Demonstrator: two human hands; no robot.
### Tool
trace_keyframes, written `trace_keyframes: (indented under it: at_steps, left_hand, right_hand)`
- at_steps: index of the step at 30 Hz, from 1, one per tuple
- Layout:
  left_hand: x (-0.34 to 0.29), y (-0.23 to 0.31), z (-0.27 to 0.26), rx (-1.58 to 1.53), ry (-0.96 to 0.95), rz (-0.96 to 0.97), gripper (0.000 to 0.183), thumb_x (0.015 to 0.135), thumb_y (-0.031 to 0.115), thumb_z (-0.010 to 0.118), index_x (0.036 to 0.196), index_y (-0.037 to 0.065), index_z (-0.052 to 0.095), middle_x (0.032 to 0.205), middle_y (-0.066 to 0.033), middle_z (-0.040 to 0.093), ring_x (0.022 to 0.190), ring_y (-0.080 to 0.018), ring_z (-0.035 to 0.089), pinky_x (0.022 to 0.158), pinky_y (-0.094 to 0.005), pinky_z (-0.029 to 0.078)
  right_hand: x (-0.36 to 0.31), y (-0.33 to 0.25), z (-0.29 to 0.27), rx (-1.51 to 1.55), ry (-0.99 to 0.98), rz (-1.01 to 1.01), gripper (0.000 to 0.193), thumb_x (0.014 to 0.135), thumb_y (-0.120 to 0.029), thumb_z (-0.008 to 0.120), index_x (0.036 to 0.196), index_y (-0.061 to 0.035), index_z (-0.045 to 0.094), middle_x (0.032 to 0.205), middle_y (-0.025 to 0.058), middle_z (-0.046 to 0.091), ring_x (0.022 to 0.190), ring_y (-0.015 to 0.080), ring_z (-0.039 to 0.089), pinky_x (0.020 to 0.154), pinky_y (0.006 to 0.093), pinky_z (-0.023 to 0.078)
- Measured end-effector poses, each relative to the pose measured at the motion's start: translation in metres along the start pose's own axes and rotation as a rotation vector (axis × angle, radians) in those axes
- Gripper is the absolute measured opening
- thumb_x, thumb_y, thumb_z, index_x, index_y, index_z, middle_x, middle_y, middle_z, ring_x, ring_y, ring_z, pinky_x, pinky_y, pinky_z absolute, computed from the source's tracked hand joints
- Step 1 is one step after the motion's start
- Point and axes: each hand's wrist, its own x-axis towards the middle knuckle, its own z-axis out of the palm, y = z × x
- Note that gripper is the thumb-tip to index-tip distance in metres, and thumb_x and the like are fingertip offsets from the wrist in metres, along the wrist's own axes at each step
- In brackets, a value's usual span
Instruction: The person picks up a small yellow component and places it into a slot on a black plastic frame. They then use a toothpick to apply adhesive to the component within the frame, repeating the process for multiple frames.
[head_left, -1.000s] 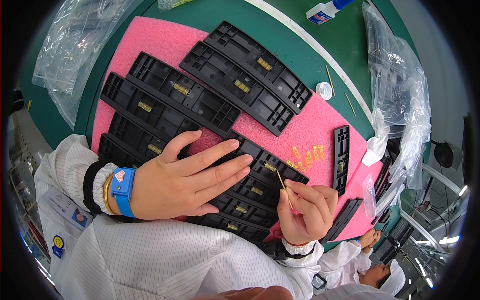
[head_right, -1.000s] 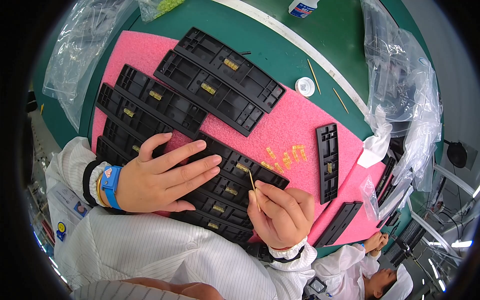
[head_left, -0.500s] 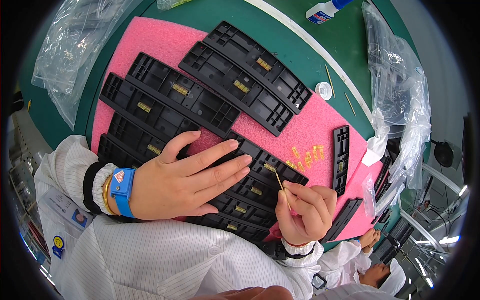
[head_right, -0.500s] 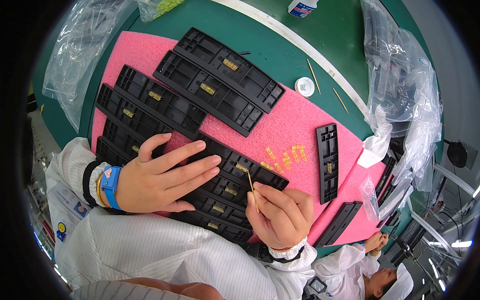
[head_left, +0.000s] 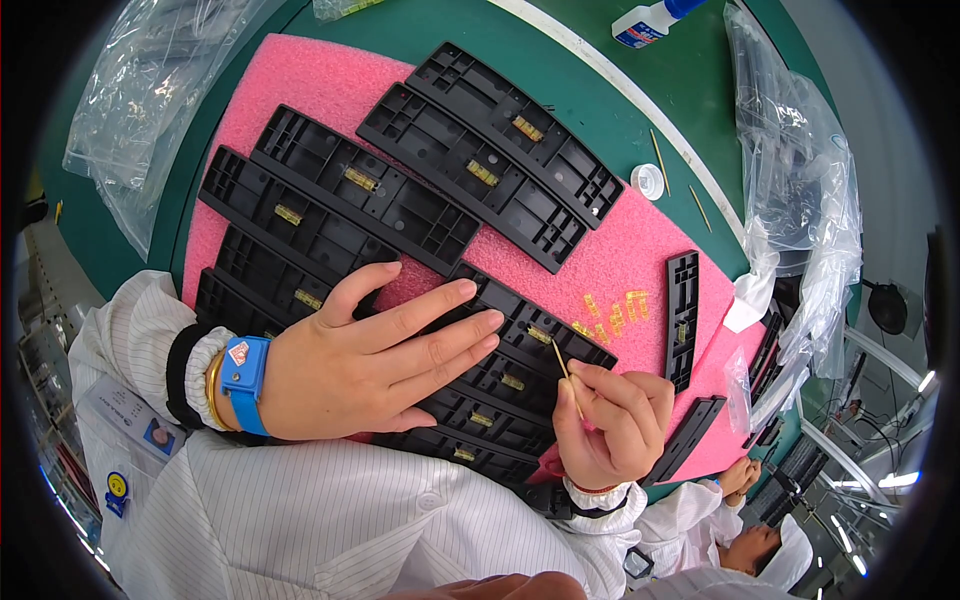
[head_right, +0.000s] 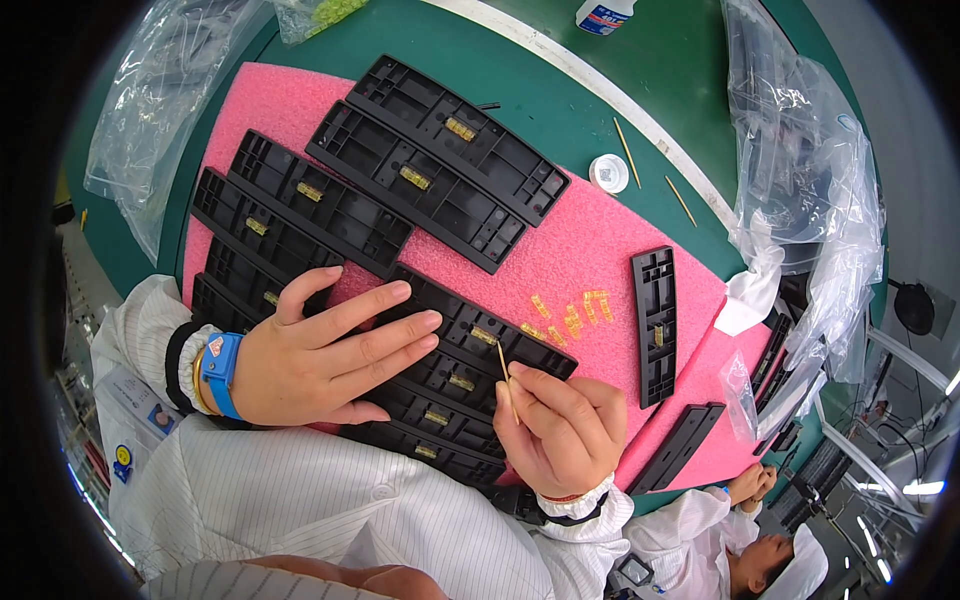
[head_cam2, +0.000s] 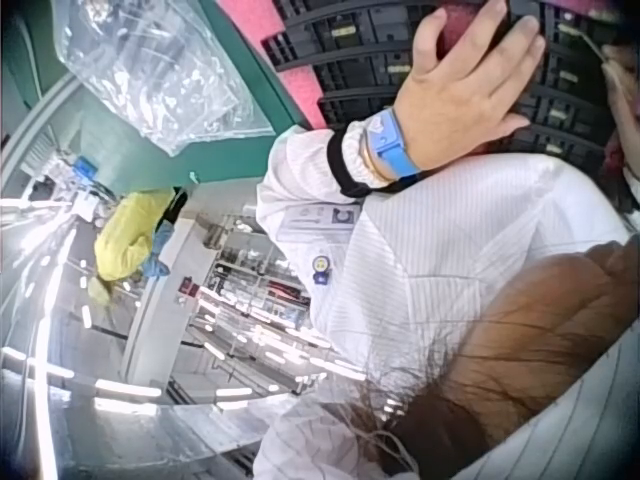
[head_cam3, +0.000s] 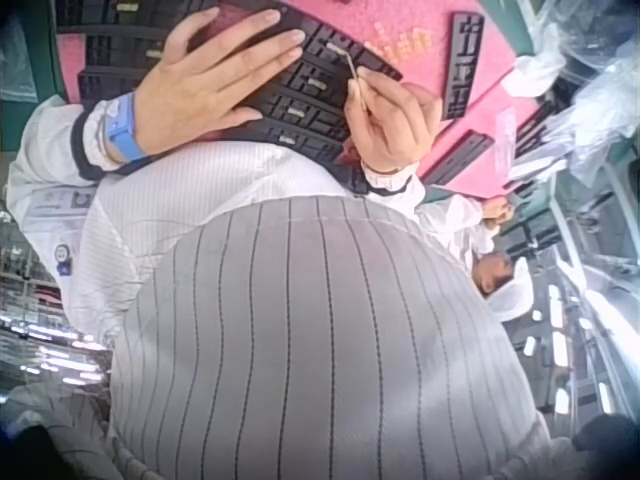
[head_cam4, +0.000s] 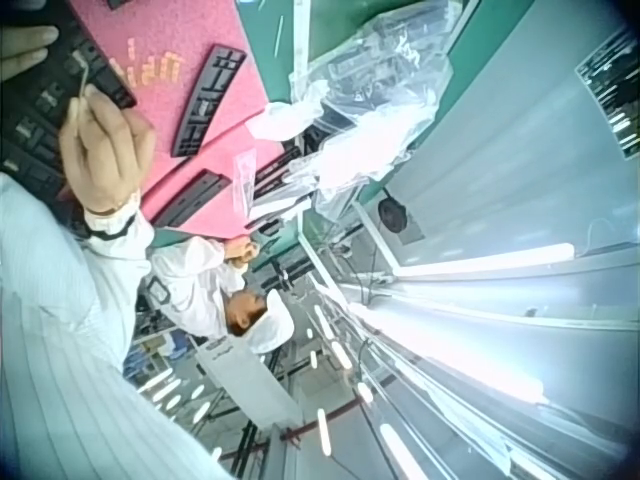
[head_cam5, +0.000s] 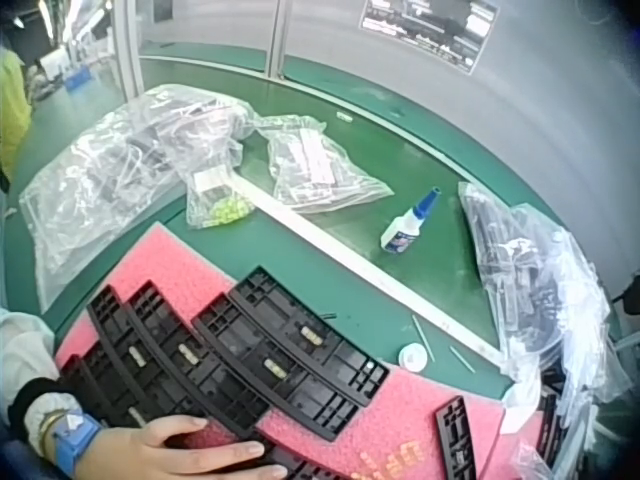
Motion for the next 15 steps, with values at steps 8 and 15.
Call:
trace_keyframes:
  at_steps: [8,15]
  left_hand:
    - [0.0001,-0.0004,0.0001,-0.007,-0.005,0.001,0.087,0.081,0.054,0.08,0.153,0.012,0.059,0.164,-0.0036,0.051,0.155,-0.0245,0.043,0.121,-0.0579,0.025]
    - [0.0001,0.0002,0.0006,-0.006,-0.006,-0.002,0.087,0.081,0.055,0.08,0.153,0.011,0.058,0.164,-0.0036,0.051,0.155,-0.0246,0.043,0.121,-0.0576,0.026]
  right_hand:
    - [0.0023,-0.0038,0.0,0.021,0.01,0.032,0.023,0.071,0.005,0.09,0.085,-0.0055,0.075,0.1,0.0066,0.081,0.079,0.0239,0.059,0.073,0.0339,0.049]
    - [0.0019,-0.0033,0.0007,0.015,0.001,0.036,0.023,0.071,0.004,0.09,0.086,-0.0059,0.076,0.1,0.0061,0.081,0.079,0.0238,0.059,0.074,0.0338,0.049]
